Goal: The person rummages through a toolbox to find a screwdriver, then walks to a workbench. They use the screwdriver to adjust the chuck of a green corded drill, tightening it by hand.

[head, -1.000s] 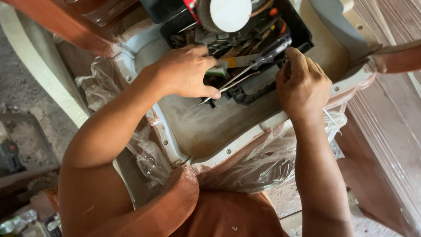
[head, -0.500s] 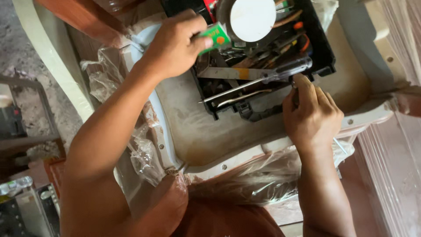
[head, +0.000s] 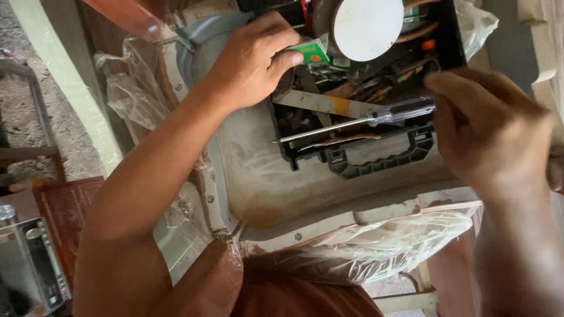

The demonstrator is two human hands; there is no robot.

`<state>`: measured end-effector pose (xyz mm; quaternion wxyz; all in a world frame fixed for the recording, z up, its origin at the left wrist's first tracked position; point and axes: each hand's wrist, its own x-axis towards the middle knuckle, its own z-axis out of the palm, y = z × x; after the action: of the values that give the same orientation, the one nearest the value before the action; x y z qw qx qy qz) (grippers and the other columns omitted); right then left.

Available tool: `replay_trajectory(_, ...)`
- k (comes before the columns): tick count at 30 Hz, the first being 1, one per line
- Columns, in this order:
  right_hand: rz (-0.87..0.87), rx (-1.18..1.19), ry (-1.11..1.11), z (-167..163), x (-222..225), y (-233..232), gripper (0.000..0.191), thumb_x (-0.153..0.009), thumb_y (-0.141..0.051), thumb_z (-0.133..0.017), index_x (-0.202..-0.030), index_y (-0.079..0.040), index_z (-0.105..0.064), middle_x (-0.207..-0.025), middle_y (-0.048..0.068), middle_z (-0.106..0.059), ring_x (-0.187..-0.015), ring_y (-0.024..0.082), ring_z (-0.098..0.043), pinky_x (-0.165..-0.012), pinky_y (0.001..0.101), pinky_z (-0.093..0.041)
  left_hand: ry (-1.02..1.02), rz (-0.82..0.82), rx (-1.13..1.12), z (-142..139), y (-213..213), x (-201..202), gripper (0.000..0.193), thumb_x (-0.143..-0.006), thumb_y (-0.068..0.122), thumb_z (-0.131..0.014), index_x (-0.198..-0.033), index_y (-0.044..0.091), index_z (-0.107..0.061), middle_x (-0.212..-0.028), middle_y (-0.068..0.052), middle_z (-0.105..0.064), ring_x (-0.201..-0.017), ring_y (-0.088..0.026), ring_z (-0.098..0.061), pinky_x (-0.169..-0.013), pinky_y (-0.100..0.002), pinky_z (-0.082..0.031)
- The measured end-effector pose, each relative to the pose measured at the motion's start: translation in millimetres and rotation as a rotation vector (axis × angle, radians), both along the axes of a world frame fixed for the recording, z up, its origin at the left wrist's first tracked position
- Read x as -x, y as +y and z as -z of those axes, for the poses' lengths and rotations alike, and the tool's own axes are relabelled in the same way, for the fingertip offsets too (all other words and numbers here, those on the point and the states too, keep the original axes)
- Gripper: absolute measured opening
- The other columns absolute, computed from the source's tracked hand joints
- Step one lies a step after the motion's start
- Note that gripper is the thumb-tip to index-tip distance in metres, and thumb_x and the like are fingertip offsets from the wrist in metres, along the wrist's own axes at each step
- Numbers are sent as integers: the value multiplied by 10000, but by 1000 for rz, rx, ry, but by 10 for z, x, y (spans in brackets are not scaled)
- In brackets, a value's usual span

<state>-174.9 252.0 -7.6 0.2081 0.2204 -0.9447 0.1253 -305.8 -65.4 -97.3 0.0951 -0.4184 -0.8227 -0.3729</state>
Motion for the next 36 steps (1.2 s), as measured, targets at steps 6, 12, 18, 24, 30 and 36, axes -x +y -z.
replay_trajectory(6, -190, 81, -181, 27, 311, -62, 130, -908, 26, -732, -1029, 64, -760, -1020, 246, -744, -741, 262, -746, -541, 272, -602, 39, -9, -3, -13, 2, -49, 150, -1069, 120, -729, -1096, -6, -651, -1127, -143, -624, -1004, -366, -652, -844, -460, -526)
replay_trajectory(12, -488, 59, -230, 45, 270, -314, 68, -978, -5, -715, -1028, 39, -729, -1086, 193, -758, -910, 277, -775, -644, 241, -597, 24, -34, 43, 2, 9, -53, 156, -1064, 139, -733, -1132, 9, -681, -1104, -113, -640, -939, -320, -666, -796, -441, -533)
replay_trajectory(18, -514, -71, -348, 143, 361, -236, 180, -916, 23, -707, -1084, 23, -771, -1015, 161, -784, -734, 234, -759, -551, 278, -586, 74, -12, 3, -30, 7, -49, 157, -1077, 136, -735, -1159, 13, -682, -1123, -109, -635, -979, -306, -664, -830, -428, -538)
replay_trajectory(24, -365, -75, -241, 123, 558, -186, 226, -920, 16, -761, -1140, 51, -725, -1018, 229, -755, -711, 257, -745, -533, 308, -598, 208, 84, -85, -40, -54, 19, 159, -1021, 176, -793, -1016, 53, -693, -1105, -106, -642, -1031, -327, -635, -889, -450, -535)
replay_trajectory(30, -192, -18, -131, 17, 1016, -341, 590, -852, -100, -887, -1328, 112, -611, -1051, 278, -734, -711, 303, -741, -612, 394, -615, 156, -51, -124, 60, -38, 63, 172, -1107, 160, -716, -1196, 23, -662, -1274, -135, -671, -1193, -343, -640, -1031, -455, -537)
replay_trajectory(36, -367, 130, -412, -22, 965, -83, 384, -921, -82, -852, -1240, 40, -677, -1107, 211, -754, -791, 247, -772, -625, 321, -593, 104, -55, -53, 97, -13, 27, 402, -1073, 185, -723, -1408, 32, -563, -1403, -216, -639, -1267, -409, -590, -1088, -503, -476)
